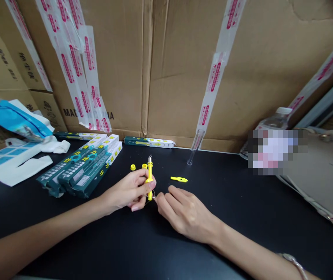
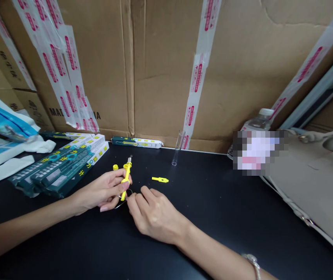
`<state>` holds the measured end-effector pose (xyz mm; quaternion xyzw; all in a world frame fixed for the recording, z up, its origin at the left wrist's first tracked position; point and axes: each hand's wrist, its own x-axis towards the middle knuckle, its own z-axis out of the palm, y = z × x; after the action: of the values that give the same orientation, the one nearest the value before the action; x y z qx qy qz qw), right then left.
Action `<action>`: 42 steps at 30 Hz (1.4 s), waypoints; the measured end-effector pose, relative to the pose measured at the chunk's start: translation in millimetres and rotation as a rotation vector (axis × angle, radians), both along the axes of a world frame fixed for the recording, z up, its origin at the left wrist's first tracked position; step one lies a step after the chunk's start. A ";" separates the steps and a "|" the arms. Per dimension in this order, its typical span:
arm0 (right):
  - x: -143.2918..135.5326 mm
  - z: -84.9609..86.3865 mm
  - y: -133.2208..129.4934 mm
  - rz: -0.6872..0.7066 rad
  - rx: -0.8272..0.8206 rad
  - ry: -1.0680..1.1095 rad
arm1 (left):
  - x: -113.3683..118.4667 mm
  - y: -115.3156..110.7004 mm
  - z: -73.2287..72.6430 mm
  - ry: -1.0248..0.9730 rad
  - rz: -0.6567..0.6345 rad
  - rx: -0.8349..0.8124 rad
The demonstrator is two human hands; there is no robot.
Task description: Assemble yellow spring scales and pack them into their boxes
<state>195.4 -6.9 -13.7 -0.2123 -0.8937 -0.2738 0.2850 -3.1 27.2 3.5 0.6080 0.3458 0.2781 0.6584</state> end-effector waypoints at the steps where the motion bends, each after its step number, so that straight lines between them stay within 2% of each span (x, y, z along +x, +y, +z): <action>1: -0.2 -0.2 -0.1 -0.002 0.007 -0.002 | -0.1 -0.3 -0.1 0.001 -0.002 0.006; 8: -0.6 -0.2 1.3 0.006 -0.024 -0.023 | -1.1 -1.0 -3.6 -0.003 -0.034 0.012; 16: -0.6 3.0 3.2 0.050 -0.135 0.012 | 1.1 -3.4 -3.8 0.011 0.001 0.029; 27: -1.9 4.1 1.0 0.031 -0.041 0.052 | -0.9 -1.4 -0.5 -0.024 -0.036 -0.021; 32: -0.3 4.8 1.0 0.026 -0.010 0.040 | -2.9 -2.2 2.5 -0.056 -0.045 -0.113; 42: 2.1 3.5 0.6 0.001 0.000 0.001 | -4.9 -1.2 -4.1 -0.027 -0.056 -0.039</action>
<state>197.4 -6.3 -10.2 -0.2119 -0.8937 -0.2735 0.2856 -8.1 26.1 -0.7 0.6005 0.3252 0.2609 0.6824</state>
